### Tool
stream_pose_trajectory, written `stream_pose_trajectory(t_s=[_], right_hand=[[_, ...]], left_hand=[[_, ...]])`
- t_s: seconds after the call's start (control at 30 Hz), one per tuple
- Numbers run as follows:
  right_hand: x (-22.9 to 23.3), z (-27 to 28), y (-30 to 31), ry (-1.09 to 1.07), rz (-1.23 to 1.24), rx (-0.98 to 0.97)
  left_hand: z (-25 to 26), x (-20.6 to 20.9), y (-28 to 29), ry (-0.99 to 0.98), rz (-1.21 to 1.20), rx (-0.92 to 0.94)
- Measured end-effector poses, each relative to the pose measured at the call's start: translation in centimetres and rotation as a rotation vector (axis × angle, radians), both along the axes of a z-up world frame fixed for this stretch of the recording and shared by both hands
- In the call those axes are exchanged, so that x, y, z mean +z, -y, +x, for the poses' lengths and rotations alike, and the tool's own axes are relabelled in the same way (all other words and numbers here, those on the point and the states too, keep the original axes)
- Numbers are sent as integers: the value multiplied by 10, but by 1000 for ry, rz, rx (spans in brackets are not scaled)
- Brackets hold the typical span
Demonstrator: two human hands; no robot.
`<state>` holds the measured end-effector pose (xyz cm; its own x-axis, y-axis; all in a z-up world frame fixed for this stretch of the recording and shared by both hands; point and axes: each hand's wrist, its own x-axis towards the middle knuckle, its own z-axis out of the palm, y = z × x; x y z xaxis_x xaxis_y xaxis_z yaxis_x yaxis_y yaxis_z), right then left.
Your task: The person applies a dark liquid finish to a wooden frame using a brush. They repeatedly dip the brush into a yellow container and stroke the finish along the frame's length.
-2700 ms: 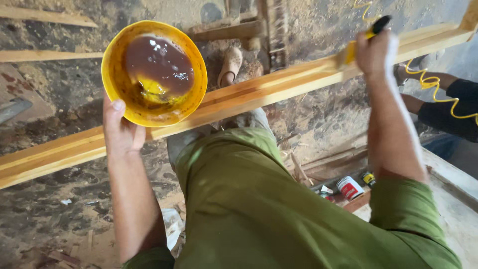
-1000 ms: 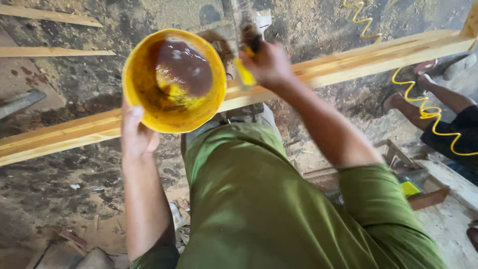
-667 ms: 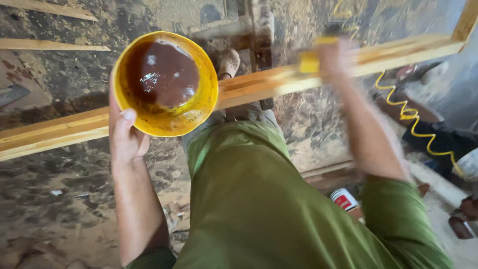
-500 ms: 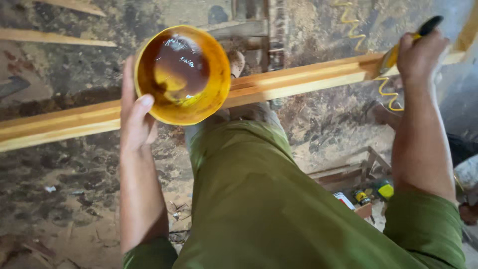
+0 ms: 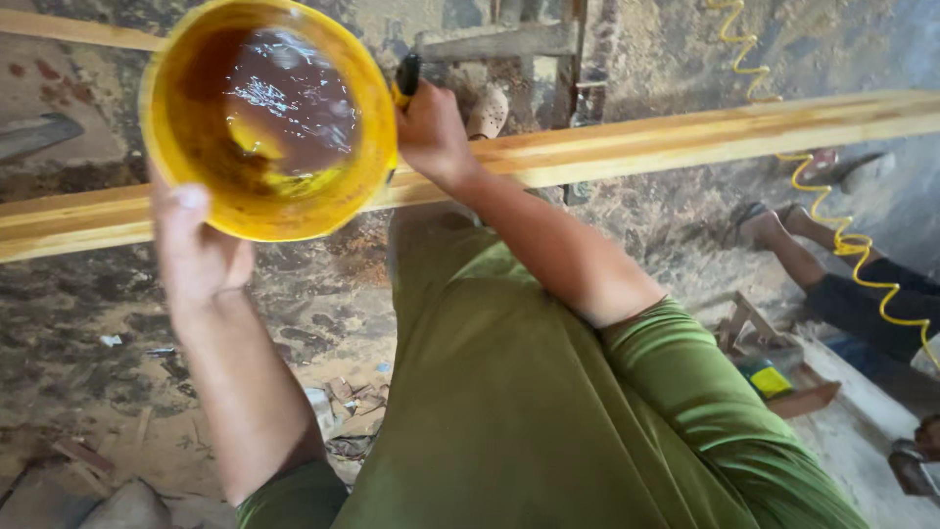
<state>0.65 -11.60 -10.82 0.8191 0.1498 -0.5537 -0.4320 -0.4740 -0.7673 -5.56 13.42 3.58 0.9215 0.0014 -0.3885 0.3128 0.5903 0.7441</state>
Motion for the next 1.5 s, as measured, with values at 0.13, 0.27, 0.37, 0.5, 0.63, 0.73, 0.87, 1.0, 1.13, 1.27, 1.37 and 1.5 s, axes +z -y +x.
stream_pose_trajectory(t_s=[0.13, 0.27, 0.37, 0.5, 0.63, 0.73, 0.87, 1.0, 1.13, 1.27, 1.37, 1.5], right_hand=[[-17, -11, 87, 87, -218, 8], [-13, -20, 268, 222, -1175, 838], [19, -24, 412, 261, -797, -138], [64, -12, 528, 552, -1069, 41], [101, 16, 539, 784, -773, -282], [134, 20, 500, 732, -120, -713], [156, 11, 458, 892, 8, -450], [142, 35, 464, 840, -149, -118], [108, 73, 504, 740, -367, -28], [86, 80, 555, 790, -405, -70], [78, 69, 585, 722, -292, -222], [73, 60, 617, 661, -46, -473]], left_hand=[[-3, -19, -15, -51, -98, 36], [-2, -36, -11, -59, -132, 61], [13, -37, 9, -45, -122, 41], [39, -25, 61, 18, -33, -53], [66, -22, 142, 64, 15, -184], [82, -39, 216, 30, 45, -230], [93, -72, 327, -73, -106, -172], [116, -99, 424, -55, -146, -225], [134, -108, 505, -90, -25, -307], [145, -106, 557, -129, 114, -369], [154, -115, 575, 44, 198, -352], [154, -120, 590, 112, 269, -352]])
